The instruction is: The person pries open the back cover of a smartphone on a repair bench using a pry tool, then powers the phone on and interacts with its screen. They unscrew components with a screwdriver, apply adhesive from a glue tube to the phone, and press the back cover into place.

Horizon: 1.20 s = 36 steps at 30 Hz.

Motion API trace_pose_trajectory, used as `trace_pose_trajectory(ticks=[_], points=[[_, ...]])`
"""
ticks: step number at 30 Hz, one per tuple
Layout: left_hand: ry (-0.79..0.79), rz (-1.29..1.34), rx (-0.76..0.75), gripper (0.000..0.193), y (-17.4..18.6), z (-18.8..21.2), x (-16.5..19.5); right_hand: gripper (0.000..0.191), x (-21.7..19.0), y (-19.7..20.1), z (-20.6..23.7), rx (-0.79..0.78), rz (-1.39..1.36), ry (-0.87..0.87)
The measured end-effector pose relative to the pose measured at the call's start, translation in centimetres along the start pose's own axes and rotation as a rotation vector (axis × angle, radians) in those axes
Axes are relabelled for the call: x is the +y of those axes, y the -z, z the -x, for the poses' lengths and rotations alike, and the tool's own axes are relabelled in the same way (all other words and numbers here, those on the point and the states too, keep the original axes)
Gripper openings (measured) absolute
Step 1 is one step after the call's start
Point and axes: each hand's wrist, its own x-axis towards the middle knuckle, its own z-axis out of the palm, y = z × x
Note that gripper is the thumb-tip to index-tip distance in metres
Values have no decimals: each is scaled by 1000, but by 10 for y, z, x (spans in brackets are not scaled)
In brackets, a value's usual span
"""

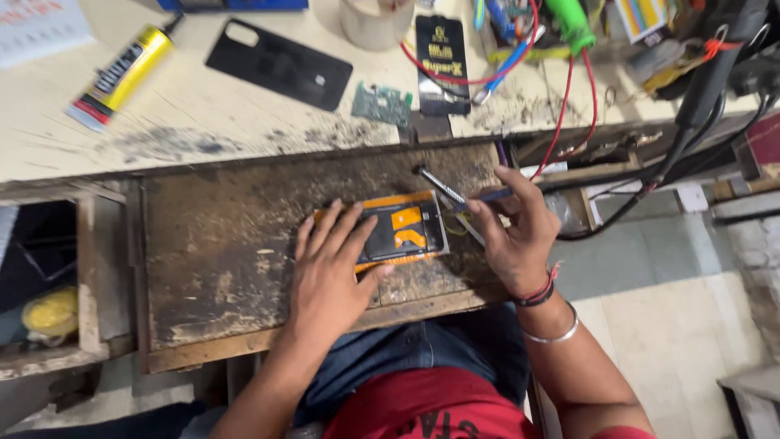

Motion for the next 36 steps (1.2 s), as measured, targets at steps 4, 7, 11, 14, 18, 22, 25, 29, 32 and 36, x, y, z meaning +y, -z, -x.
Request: trace_pose_trajectory(ticks=[4, 7, 11, 14, 18, 22, 25, 29, 32, 36], points=[[-5, -1, -14, 63, 1, 0, -1, 51, 2, -4, 1, -20, 2, 9], [1, -5, -21, 62, 1, 0, -2, 51, 2, -7, 1, -24, 8, 19], [8, -11, -28, 62, -1, 1, -3, 51, 3, -8, 3, -40, 13, 19], [3, -8, -18, 61, -1, 1, -3, 52, 4, -8, 3, -40, 20, 16], [7, -2, -16, 61, -1, 2, -3, 53, 5, -9, 4, -53, 32, 14], [13, -5, -17, 61, -2, 2, -3, 51, 5, -10, 3, -118, -56, 13], [12, -4, -21, 61, -3, 2, -4, 47, 3, -9, 2, -166, -102, 13], [18, -7, -27, 62, -3, 1, -4, 44, -1, -4, -3, -259, -138, 19], [16, -13, -28, 61, -2, 2, -3, 41, -5, -2, -7, -294, -39, 46], [26, -22, -34, 60, -2, 1, -1, 43, -7, -4, -11, -192, 86, -29]])
